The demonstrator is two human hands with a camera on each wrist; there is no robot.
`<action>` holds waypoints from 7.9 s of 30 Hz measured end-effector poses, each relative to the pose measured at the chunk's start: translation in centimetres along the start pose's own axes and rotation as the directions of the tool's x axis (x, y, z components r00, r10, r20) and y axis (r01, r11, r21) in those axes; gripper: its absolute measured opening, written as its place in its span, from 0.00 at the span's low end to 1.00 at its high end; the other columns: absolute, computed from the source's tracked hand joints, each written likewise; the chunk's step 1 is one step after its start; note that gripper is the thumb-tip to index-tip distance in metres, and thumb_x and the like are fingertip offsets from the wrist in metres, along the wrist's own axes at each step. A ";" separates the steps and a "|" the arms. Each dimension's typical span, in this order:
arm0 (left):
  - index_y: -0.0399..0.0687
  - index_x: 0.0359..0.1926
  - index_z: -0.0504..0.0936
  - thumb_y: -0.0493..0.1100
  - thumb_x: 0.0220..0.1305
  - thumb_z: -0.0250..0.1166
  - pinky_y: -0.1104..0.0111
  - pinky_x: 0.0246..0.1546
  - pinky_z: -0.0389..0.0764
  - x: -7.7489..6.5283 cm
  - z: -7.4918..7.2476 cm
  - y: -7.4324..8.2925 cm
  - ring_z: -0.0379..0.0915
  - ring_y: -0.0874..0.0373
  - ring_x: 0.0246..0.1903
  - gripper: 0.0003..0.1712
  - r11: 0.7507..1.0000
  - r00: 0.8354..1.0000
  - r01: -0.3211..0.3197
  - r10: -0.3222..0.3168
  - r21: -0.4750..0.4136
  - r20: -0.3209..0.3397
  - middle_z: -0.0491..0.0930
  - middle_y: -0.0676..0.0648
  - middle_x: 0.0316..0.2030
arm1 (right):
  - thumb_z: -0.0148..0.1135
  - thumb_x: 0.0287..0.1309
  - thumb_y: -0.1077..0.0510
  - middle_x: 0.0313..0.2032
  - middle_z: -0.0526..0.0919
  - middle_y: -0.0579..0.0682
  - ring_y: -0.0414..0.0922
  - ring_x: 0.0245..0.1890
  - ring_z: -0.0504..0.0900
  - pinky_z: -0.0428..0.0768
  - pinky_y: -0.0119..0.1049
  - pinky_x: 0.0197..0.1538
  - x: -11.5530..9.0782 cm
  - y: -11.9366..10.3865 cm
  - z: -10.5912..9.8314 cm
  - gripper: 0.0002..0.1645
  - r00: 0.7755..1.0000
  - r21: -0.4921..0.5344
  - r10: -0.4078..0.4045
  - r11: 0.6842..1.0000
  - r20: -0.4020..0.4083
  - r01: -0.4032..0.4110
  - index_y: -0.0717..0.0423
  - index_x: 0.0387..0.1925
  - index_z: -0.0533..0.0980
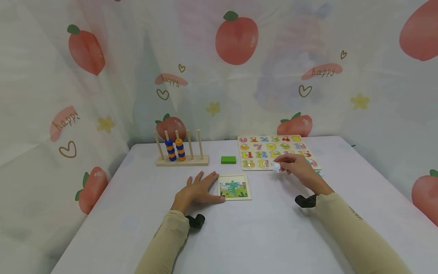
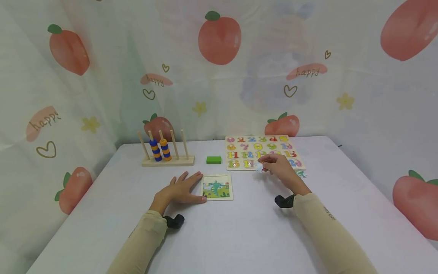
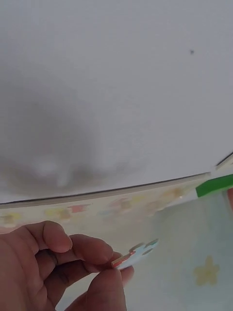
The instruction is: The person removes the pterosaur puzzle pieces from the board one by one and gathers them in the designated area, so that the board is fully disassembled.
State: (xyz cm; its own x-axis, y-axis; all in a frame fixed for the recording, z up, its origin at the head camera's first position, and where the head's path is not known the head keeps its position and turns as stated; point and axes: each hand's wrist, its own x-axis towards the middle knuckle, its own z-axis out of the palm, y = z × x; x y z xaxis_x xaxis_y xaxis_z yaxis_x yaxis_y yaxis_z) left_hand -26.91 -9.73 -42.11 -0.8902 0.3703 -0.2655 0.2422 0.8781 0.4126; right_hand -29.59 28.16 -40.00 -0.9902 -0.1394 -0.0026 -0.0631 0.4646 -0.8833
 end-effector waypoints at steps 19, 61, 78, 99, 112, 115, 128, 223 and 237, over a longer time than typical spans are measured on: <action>0.58 0.86 0.56 0.74 0.63 0.70 0.37 0.79 0.33 0.0 0.2 -0.1 0.33 0.41 0.84 0.59 1.000 1.000 -0.004 0.004 0.011 -0.006 0.48 0.54 0.86 | 0.52 0.83 0.59 0.62 0.74 0.65 0.50 0.48 0.78 0.82 0.35 0.48 -2.0 2.9 -6.4 0.25 0.996 -0.008 0.080 0.997 -0.037 -0.081 0.71 0.70 0.71; 0.58 0.87 0.56 0.74 0.63 0.69 0.36 0.78 0.33 0.0 0.1 -0.2 0.33 0.41 0.84 0.60 1.000 1.000 -0.019 0.019 0.006 -0.002 0.48 0.54 0.86 | 0.51 0.80 0.62 0.34 0.80 0.48 0.43 0.32 0.77 0.78 0.35 0.34 -3.3 8.0 -13.9 0.25 0.982 -0.086 0.181 0.979 -0.060 -0.185 0.79 0.67 0.68; 0.58 0.86 0.56 0.74 0.63 0.70 0.36 0.79 0.33 0.1 0.2 -0.1 0.33 0.41 0.84 0.60 1.000 1.000 -0.013 0.013 0.014 -0.011 0.49 0.54 0.86 | 0.52 0.77 0.61 0.33 0.83 0.47 0.43 0.30 0.77 0.79 0.33 0.32 -2.9 9.6 -13.5 0.27 0.953 -0.068 0.268 0.958 -0.139 -0.280 0.76 0.68 0.71; 0.58 0.87 0.56 0.74 0.63 0.70 0.37 0.79 0.33 0.2 0.3 -0.2 0.33 0.41 0.84 0.60 1.000 1.000 -0.011 0.011 0.014 -0.004 0.48 0.54 0.86 | 0.52 0.83 0.53 0.50 0.79 0.63 0.49 0.41 0.77 0.79 0.36 0.38 -1.7 4.9 -8.7 0.28 0.974 -0.066 0.188 0.978 -0.130 -0.198 0.70 0.71 0.71; 0.58 0.87 0.55 0.74 0.64 0.69 0.37 0.79 0.32 0.2 0.3 -0.3 0.32 0.41 0.84 0.60 1.000 1.000 -0.018 0.018 0.022 -0.001 0.47 0.54 0.86 | 0.57 0.82 0.54 0.46 0.83 0.59 0.48 0.40 0.80 0.81 0.34 0.36 -0.9 1.4 -4.0 0.27 0.995 0.021 0.072 0.997 -0.069 -0.071 0.72 0.68 0.72; 0.58 0.87 0.56 0.73 0.64 0.70 0.36 0.79 0.32 0.2 0.3 -0.3 0.32 0.41 0.84 0.60 1.000 1.000 -0.018 0.018 0.017 -0.003 0.47 0.54 0.86 | 0.58 0.81 0.55 0.45 0.83 0.58 0.47 0.36 0.80 0.79 0.33 0.34 -0.9 0.8 -3.1 0.27 0.997 0.044 0.061 0.997 -0.057 -0.058 0.72 0.68 0.72; 0.57 0.86 0.56 0.73 0.64 0.70 0.36 0.79 0.33 0.0 0.2 -0.1 0.33 0.41 0.84 0.60 1.000 1.000 -0.012 0.012 0.015 -0.003 0.48 0.53 0.86 | 0.61 0.78 0.58 0.51 0.83 0.61 0.47 0.42 0.82 0.80 0.32 0.35 -0.8 -2.2 1.6 0.23 1.000 0.090 -0.021 0.996 -0.007 0.022 0.74 0.62 0.77; 0.60 0.86 0.57 0.75 0.64 0.69 0.35 0.78 0.32 0.3 0.1 -0.2 0.32 0.40 0.84 0.59 0.999 1.000 0.002 -0.003 0.038 0.014 0.49 0.54 0.85 | 0.67 0.67 0.67 0.41 0.85 0.50 0.47 0.41 0.79 0.79 0.44 0.48 0.4 -4.7 15.1 0.10 0.966 -0.238 -0.205 0.941 0.158 0.239 0.59 0.49 0.84; 0.59 0.86 0.56 0.74 0.65 0.69 0.35 0.78 0.31 0.2 -0.1 -0.3 0.31 0.40 0.84 0.59 1.000 1.000 0.006 -0.006 0.025 0.013 0.48 0.54 0.86 | 0.68 0.68 0.66 0.40 0.84 0.49 0.46 0.41 0.79 0.80 0.46 0.48 0.7 -4.6 14.7 0.12 0.959 -0.199 -0.218 0.947 0.181 0.252 0.60 0.51 0.83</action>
State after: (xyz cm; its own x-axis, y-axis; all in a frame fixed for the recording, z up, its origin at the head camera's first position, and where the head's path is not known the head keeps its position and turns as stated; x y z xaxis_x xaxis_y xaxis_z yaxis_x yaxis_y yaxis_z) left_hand -27.13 -9.93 -42.21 -0.8866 0.3687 -0.2793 0.2466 0.8877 0.3888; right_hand -28.20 13.01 -42.81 -0.9136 -0.3927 0.1051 -0.3344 0.5789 -0.7437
